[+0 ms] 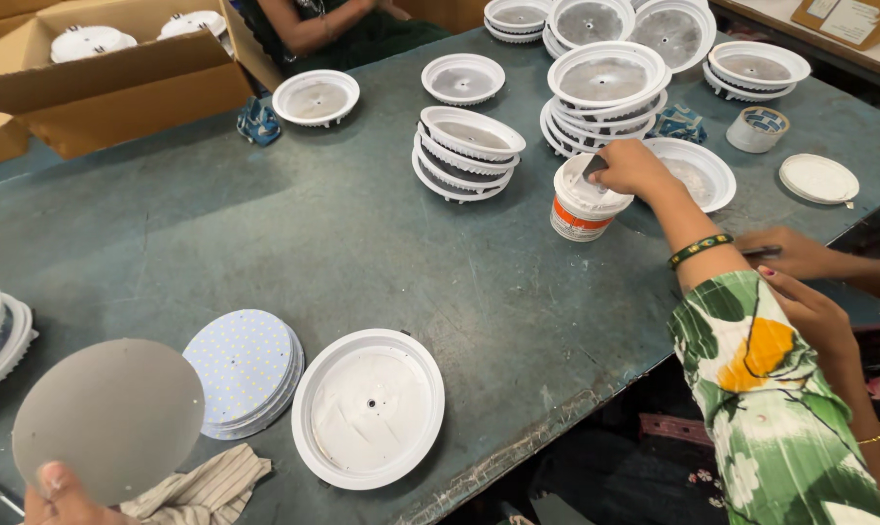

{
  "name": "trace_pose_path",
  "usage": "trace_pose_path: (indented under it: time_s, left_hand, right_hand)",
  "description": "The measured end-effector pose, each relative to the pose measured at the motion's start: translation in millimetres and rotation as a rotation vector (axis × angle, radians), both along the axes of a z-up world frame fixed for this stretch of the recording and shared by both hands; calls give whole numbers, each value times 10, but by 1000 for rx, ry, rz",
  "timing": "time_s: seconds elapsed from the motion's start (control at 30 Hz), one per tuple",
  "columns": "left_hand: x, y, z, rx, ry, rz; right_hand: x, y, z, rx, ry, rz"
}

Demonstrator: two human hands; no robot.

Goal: The person repeatedly picks up circular LED modules, applies a white compound to the back surface using a small rectangular tool, and places them into a stack. The process is repeated for multiple units on a factory table.

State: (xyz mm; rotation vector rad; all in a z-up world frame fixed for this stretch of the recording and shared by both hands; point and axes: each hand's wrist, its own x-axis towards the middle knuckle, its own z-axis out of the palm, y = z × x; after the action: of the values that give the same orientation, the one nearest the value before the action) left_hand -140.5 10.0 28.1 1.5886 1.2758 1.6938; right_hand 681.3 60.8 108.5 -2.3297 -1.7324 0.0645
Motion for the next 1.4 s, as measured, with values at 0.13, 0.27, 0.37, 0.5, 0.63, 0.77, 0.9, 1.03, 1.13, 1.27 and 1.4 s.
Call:
trace_pose_path:
  time_s: [0.13, 0.27, 0.37, 0.5, 0.63, 0.77, 0.9, 1.03, 1.13, 1.27, 1.4]
  left_hand:
    - [394, -197, 122, -141, -90, 207]
    - [404, -227, 49, -32, -194, 11]
    - [230, -166, -105, -118, -309, -175]
    - [99, -145, -332, -40, -339, -185]
    - [87, -164, -355, -184, -401, -283]
    - [188, -181, -401, -190, -360, -122]
    - [237, -167, -417, -443, -586, -217]
    - [524, -211, -349, -864, -909, -296]
    - [931, -368, -313, -896, -868, -227]
    - [1292, -552, -253, -904, -954, -252]
    - [1457, -642, -129, -781, -1057, -340]
  right_hand:
    - [-34, -45, 47, 13, -41, 9]
    - [-4, 12, 5, 105, 25, -96]
    - [54, 53, -68, 67, -63, -70]
    - [39, 152, -96, 28, -8, -33]
    - [18, 109, -5, 39, 133, -78]
    - [24, 12, 52, 129, 545, -119]
    - [138, -108, -32, 334, 1004, -59]
    - [234, -292, -190, 524, 1148, -150]
    - [263, -482, -298, 562, 1172, -254]
    - [330, -638, -443, 518, 1072, -260]
    - [307, -655, -457, 472, 983, -274]
